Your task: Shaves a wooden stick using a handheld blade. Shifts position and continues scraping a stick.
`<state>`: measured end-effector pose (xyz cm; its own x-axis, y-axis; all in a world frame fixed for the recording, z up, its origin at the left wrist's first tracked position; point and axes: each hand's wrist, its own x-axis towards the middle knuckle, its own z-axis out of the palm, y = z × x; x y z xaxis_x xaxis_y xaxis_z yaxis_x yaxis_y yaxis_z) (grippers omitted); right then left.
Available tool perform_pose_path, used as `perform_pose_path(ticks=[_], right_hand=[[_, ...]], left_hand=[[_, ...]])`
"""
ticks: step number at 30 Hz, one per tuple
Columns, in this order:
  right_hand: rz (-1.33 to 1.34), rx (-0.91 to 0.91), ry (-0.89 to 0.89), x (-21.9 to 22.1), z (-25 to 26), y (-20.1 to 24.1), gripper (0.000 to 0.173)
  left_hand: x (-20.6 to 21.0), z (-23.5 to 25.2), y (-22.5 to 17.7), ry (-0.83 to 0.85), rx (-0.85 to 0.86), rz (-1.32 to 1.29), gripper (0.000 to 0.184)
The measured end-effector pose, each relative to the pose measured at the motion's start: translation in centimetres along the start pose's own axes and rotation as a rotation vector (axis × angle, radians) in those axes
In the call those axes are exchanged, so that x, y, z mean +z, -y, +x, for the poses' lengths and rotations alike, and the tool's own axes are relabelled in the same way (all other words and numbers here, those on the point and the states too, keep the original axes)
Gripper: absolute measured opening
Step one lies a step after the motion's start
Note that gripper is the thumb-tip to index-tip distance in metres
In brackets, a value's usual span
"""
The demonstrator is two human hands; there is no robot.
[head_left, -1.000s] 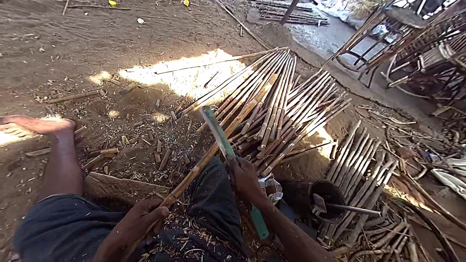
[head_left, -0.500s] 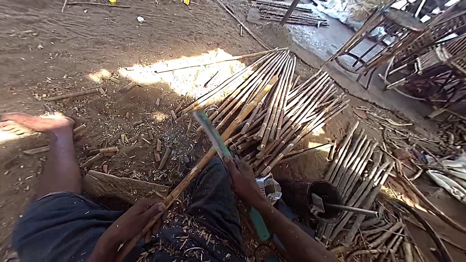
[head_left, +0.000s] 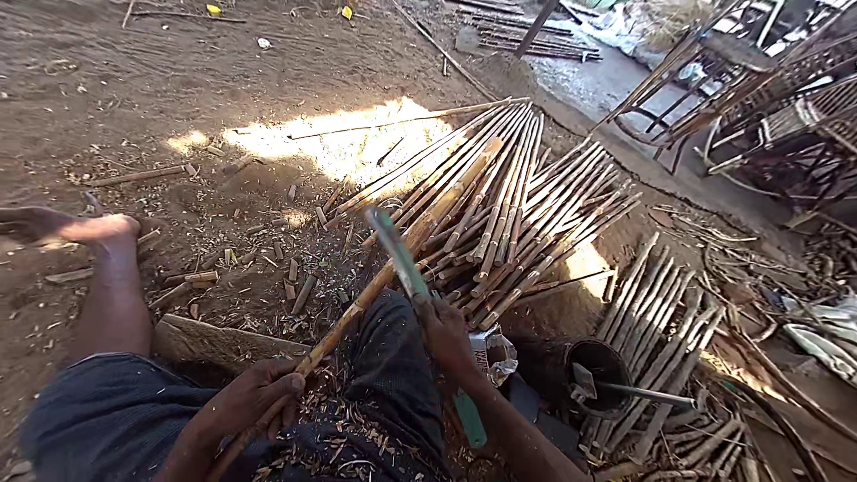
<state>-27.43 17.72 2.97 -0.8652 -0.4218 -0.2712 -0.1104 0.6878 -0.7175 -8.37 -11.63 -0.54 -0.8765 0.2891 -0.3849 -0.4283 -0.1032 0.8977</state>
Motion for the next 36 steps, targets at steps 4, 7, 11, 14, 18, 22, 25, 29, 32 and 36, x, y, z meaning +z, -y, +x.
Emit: perform_pose_path(ticks=[4, 7, 11, 14, 18, 22, 25, 29, 32, 36], right_hand=[[-0.274, -0.198, 0.304, 1.3, -2.5, 1.8, 0.057], [-0.041, -0.071, 0.062, 0.8, -0.6, 0.8, 0.055], [-0.202, -0.195, 0.200, 1.5, -1.8, 1.7, 0.056], [-0.074, -0.110, 0.084, 0.4, -0.8, 1.0, 0.056], [-0.055, -0.124, 0.119, 1.7, -1.0, 1.4, 0.052], [-0.025, -0.087, 0.111, 0.9, -0.6, 0.8, 0.050], [0.189, 0.012, -0.002, 1.0, 0.0, 1.4, 0.051], [-0.186, -0.158, 0.355, 2.2, -3.6, 2.2, 0.059], [-0.040, -0.078, 0.281, 1.9, -2.9, 2.1, 0.052], [0.518, 0.008, 0.236, 0.8, -0.6, 3.7, 0.043]], left_hand=[[-0.7, -0.1, 0.2, 0.048, 0.050, -0.015, 0.049], [-0.8, 0.1, 0.2, 0.072, 0.040, -0.009, 0.055], [-1.2, 0.2, 0.6, 0.175, 0.094, -0.077, 0.061], [-0.9, 0.2, 0.6, 0.177, 0.058, -0.110, 0.063], [-1.2, 0.1, 0.9, 0.236, 0.047, -0.183, 0.066], [-0.4, 0.1, 0.8, 0.247, 0.003, -0.209, 0.064], [-0.4, 0.2, 0.1, 0.241, 0.002, -0.199, 0.065], [-0.8, 0.1, 0.3, 0.220, 0.002, -0.210, 0.061], [-0.7, 0.2, 0.2, 0.240, 0.024, -0.187, 0.061], [0.4, 0.3, -1.0, 0.249, 0.029, 0.004, 0.065]])
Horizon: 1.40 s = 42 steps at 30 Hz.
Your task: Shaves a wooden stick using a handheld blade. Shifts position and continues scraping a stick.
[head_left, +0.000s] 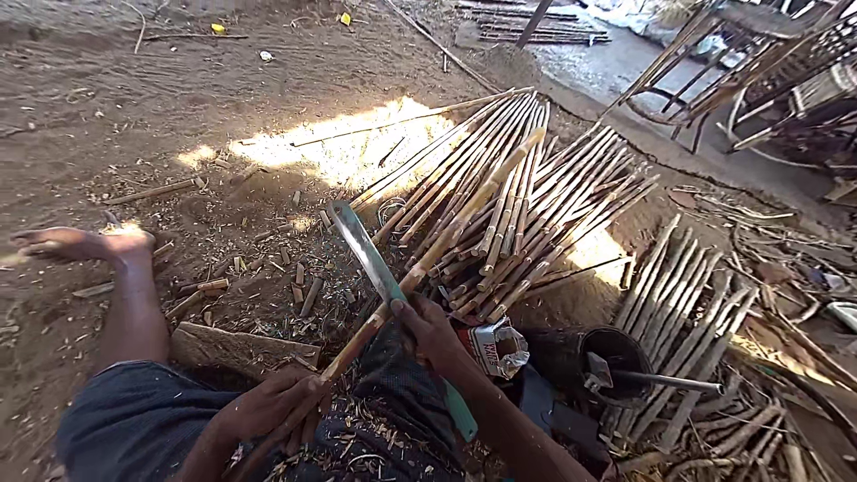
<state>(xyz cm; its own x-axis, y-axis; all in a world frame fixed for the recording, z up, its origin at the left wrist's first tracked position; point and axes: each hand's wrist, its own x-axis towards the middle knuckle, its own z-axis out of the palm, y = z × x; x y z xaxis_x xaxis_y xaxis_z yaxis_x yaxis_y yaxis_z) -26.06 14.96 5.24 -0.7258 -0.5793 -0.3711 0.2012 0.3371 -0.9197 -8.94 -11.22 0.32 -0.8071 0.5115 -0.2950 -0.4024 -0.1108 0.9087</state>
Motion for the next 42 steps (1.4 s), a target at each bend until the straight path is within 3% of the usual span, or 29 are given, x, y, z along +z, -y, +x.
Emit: perform_pose_path(ticks=[3, 5, 7, 11, 14, 16, 19, 23, 27, 31, 35, 38, 40, 42], right_hand=[[0.319, 0.065, -0.005, 0.0, 0.4, 1.8, 0.050], [0.366, 0.069, -0.077, -1.2, 1.4, 3.3, 0.047], [0.348, 0.013, -0.136, -3.4, 2.7, 3.9, 0.047], [0.050, 0.036, -0.301, -5.7, 3.8, 4.5, 0.039], [-0.294, -0.014, -0.375, -5.7, 3.0, 2.3, 0.049], [-0.523, -0.069, -0.304, -3.5, -0.1, -0.6, 0.056], [-0.796, -0.130, -0.059, -0.2, -3.1, -2.6, 0.055], [-0.498, -0.059, -0.272, -2.1, -2.1, -2.3, 0.058], [-0.768, -0.079, 0.045, 0.6, -2.8, -1.2, 0.056], [-0.536, -0.057, -0.283, -2.4, -0.4, -1.2, 0.058], [-0.654, -0.037, -0.108, -2.2, -0.6, -1.0, 0.054], [-0.537, -0.005, -0.262, -4.1, 0.3, -1.7, 0.056], [-0.530, 0.002, -0.141, -2.6, -0.6, -2.2, 0.054], [-0.735, 0.000, 0.092, -0.7, -2.6, -2.3, 0.059]], left_hand=[[1.3, -1.2, -0.8, -0.141, -0.065, 0.146, 0.064], [2.4, -4.8, -0.3, -0.294, -0.161, 0.242, 0.065], [3.8, -8.3, 0.8, -0.431, -0.204, 0.336, 0.049], [7.6, -8.1, 2.0, -0.820, -0.127, 0.391, 0.034], [7.3, -6.4, 2.4, -0.931, -0.101, 0.325, 0.031], [6.8, -5.6, 2.5, -0.954, -0.102, 0.298, 0.032], [6.1, -5.2, 2.2, -0.959, -0.094, 0.287, 0.030], [6.3, -5.3, 1.9, -0.940, -0.108, 0.257, 0.031], [5.9, -5.6, 1.0, -0.851, -0.144, 0.193, 0.039], [5.8, -5.3, 1.2, -0.767, -0.186, 0.171, 0.049], [5.2, -5.7, 1.5, -0.659, -0.158, 0.134, 0.049], [5.3, -5.0, 2.3, -0.629, -0.143, 0.121, 0.034], [5.1, -4.7, 2.1, -0.660, -0.130, 0.140, 0.032], [4.8, -4.5, 1.9, -0.696, -0.123, 0.148, 0.033]])
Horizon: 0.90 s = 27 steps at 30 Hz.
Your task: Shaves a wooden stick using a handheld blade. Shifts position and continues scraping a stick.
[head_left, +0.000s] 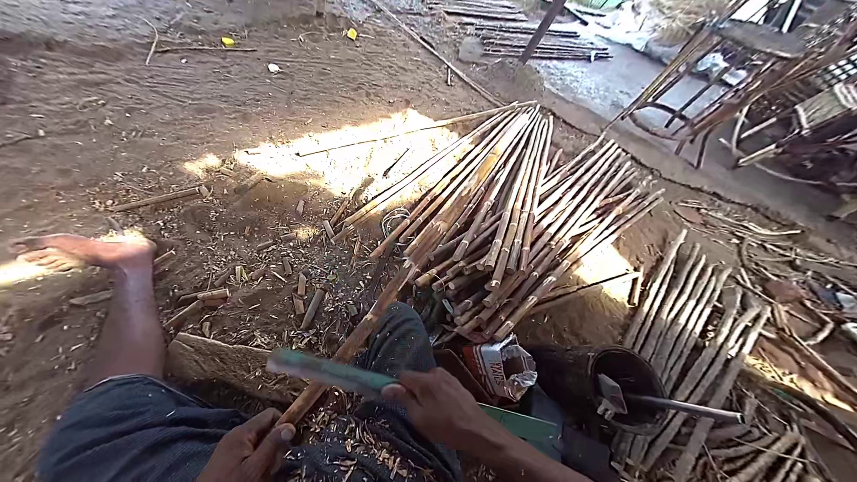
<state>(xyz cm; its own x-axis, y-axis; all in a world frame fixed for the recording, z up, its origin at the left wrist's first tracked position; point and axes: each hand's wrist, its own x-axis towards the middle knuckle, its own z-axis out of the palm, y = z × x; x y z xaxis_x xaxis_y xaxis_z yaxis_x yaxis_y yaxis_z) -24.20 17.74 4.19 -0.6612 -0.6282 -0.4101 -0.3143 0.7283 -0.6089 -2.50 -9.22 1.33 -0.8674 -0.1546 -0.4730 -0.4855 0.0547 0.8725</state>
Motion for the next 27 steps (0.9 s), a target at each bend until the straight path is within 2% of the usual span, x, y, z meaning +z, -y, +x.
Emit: perform_pose_path(ticks=[1, 4, 5, 8, 9, 12, 13, 16, 17, 20, 21, 24, 27], right_hand=[[-0.003, 0.008, -0.001, 0.1, -0.2, 0.0, 0.059], [0.212, 0.118, -0.327, -2.0, 2.2, -1.9, 0.054], [0.199, 0.111, -0.337, -2.0, 2.4, -1.7, 0.055], [-0.025, -0.051, 0.004, -0.2, 0.4, 0.8, 0.059], [-0.018, -0.048, 0.002, -0.2, 0.4, 0.8, 0.059], [0.247, 0.090, -0.296, -2.5, 3.1, -0.9, 0.054], [0.258, 0.078, -0.303, -2.4, 3.3, -0.7, 0.054], [0.007, -0.110, -0.038, -0.3, 0.7, 1.2, 0.057], [0.004, -0.094, -0.034, -0.4, 0.6, 1.2, 0.057], [0.266, 0.085, -0.311, -2.4, 3.0, -0.7, 0.053], [0.283, 0.086, -0.323, -2.5, 3.1, -0.5, 0.053], [0.164, 0.028, -0.161, -2.5, 1.8, 0.2, 0.053], [0.229, 0.061, -0.284, -3.7, 2.2, -1.8, 0.059]], left_hand=[[-0.1, 0.1, 0.0, -0.006, -0.005, 0.005, 0.034], [0.1, 0.3, 0.2, -0.004, -0.014, 0.012, 0.040], [0.0, 0.1, 0.1, 0.000, -0.016, 0.013, 0.042], [-0.4, -0.1, -0.2, 0.016, 0.004, 0.004, 0.042], [-0.5, 0.1, -0.4, 0.034, 0.010, 0.007, 0.042], [-0.4, 0.2, -0.6, 0.100, 0.016, 0.008, 0.046], [-0.4, 0.2, -0.7, 0.121, 0.016, 0.006, 0.048], [-0.4, 0.3, -0.7, 0.157, 0.022, -0.006, 0.052], [-0.4, 0.5, -0.7, 0.174, 0.028, -0.011, 0.052], [-0.5, 0.7, -0.7, 0.258, 0.030, -0.091, 0.055], [-0.6, 0.6, -0.8, 0.300, 0.028, -0.117, 0.056], [-0.9, 0.1, -0.4, 0.341, 0.000, -0.181, 0.055], [-0.6, 0.3, 0.0, 0.317, 0.003, -0.213, 0.048]])
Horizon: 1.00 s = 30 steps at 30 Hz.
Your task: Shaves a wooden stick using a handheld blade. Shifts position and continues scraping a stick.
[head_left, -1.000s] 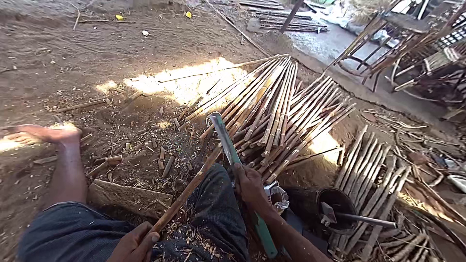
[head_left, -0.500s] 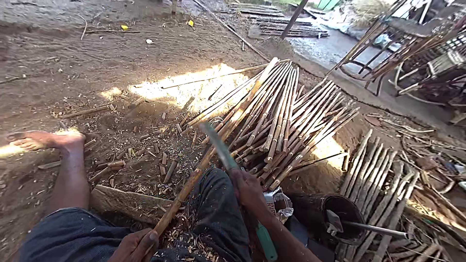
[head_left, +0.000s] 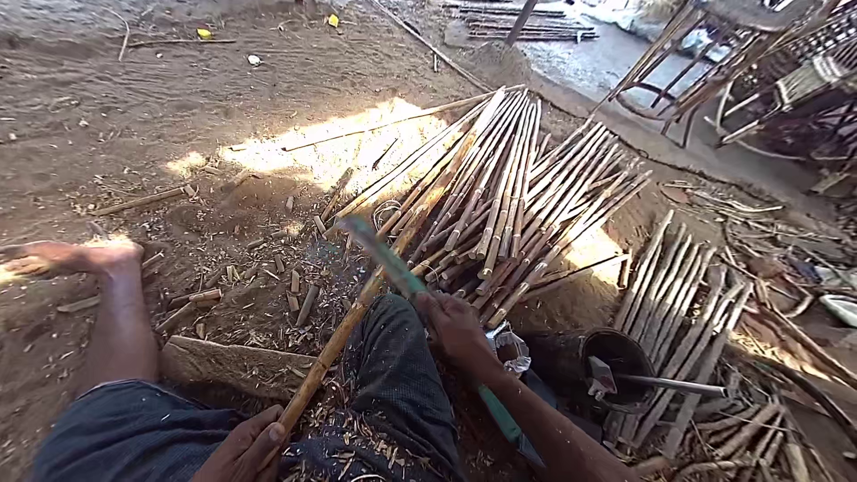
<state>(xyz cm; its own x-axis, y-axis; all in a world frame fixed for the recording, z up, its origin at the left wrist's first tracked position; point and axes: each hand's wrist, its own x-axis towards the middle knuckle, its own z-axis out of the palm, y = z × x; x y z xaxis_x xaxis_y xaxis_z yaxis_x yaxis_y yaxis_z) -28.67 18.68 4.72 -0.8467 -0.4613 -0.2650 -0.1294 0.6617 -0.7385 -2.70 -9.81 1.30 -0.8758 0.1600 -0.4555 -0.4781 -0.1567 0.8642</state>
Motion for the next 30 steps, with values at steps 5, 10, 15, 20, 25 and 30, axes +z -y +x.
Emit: perform_pose_path(ticks=[5, 10, 15, 20, 25, 30], right_hand=[[-0.144, -0.099, 0.236, 2.8, -2.7, 1.4, 0.057], [0.004, -0.082, 0.052, 1.6, -0.9, 1.4, 0.057], [0.035, -0.062, 0.022, 1.2, -0.8, 0.4, 0.058], [-0.180, -0.186, 0.232, 3.0, -2.4, 2.5, 0.055], [0.042, -0.106, 0.003, 2.2, -0.5, 1.5, 0.055], [0.011, -0.159, -0.002, 1.7, -0.7, 2.3, 0.053]], left_hand=[[-0.4, 0.6, -0.1, -0.036, 0.036, 0.020, 0.056], [-0.4, 0.5, -0.9, -0.014, 0.072, 0.027, 0.060], [-0.8, 0.5, -0.7, 0.012, 0.053, 0.020, 0.061], [-0.7, 0.5, -0.4, 0.081, 0.038, -0.124, 0.059], [-0.6, 0.7, -0.3, 0.156, 0.042, -0.276, 0.061], [-0.8, 0.7, 0.1, 0.220, 0.011, -0.472, 0.059]])
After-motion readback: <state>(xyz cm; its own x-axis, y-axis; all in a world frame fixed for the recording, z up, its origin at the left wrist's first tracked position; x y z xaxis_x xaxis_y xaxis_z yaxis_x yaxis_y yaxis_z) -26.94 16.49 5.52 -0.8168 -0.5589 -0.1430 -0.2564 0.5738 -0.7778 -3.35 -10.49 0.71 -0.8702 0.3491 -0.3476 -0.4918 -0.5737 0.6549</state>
